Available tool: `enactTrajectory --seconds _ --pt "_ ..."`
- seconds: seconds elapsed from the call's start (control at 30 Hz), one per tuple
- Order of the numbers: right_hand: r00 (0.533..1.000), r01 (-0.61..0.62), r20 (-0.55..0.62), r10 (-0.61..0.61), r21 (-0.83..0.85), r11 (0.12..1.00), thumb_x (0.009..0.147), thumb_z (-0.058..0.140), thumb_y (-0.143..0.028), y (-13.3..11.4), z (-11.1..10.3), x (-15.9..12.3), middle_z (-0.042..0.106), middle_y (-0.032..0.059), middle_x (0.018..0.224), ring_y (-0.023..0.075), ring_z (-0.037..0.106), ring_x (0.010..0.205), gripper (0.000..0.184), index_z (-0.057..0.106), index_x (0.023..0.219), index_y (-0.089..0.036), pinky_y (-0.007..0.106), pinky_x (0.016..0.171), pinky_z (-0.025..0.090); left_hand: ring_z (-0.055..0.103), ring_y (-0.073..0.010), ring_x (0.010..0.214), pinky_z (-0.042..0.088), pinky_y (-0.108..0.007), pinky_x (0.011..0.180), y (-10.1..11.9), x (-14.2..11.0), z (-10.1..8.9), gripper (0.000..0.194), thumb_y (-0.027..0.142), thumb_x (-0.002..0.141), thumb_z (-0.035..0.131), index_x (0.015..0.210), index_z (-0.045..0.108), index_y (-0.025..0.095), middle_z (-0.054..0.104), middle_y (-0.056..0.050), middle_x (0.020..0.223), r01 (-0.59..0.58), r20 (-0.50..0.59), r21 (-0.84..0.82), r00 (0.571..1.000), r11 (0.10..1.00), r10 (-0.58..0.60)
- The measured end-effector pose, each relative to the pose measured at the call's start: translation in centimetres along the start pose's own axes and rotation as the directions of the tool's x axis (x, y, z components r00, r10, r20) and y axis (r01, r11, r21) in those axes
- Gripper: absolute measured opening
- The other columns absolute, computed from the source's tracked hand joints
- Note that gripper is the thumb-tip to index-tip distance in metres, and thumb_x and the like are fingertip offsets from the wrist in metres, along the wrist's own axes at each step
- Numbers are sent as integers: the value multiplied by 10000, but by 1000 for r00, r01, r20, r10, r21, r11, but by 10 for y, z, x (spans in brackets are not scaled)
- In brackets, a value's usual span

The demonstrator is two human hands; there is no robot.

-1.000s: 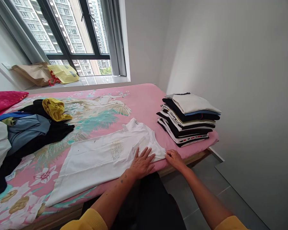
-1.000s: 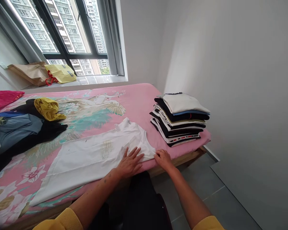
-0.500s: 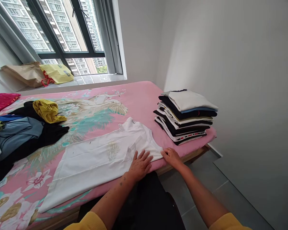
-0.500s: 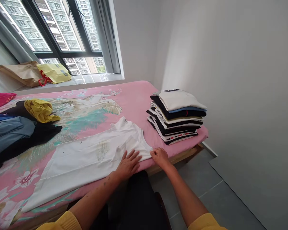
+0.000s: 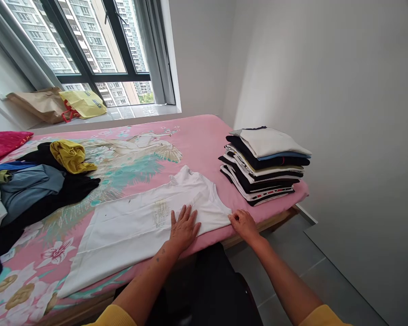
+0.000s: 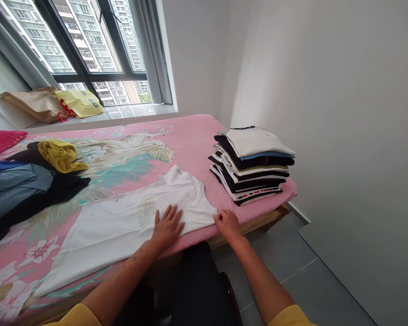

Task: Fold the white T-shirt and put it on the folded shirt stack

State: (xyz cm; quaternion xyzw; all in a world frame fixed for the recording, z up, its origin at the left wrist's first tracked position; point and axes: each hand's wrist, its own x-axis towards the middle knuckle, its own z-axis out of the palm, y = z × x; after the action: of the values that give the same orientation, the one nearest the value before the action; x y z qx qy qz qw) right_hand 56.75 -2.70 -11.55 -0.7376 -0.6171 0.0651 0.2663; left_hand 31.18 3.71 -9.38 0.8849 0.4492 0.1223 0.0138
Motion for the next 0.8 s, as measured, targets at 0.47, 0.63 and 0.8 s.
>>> enactTrajectory --seconds 0.47,0.63,0.8 --pt "928 349 177 -328 -102 932 867 437 -390 -61 49 -14 381 173 1419 286 305 1334 561 423 1339 -89 480 1087 256 164 -276 1393 32 -613 1089 -27 -27 13 624 538 870 381 1419 310 250 223 -61 1509 -24 55 -4 998 1000 24" --pt "941 321 166 -295 -159 934 879 391 -404 -65 56 -16 431 163 1386 293 347 1311 519 497 1292 -108 468 1080 264 142 -266 1399 4 -581 1103 -29 -48 6 696 567 862 373 1454 211 238 171 -88 1522 48 -11 15 999 999 -48" --pt "889 441 177 -423 -78 894 929 272 -401 -78 61 -20 448 82 1387 238 342 1320 479 504 1291 -190 457 1085 260 198 -243 1386 -50 -564 1102 -79 -91 -20 558 479 905 331 1428 279 294 305 -39 1483 83 6 68 996 994 -84"
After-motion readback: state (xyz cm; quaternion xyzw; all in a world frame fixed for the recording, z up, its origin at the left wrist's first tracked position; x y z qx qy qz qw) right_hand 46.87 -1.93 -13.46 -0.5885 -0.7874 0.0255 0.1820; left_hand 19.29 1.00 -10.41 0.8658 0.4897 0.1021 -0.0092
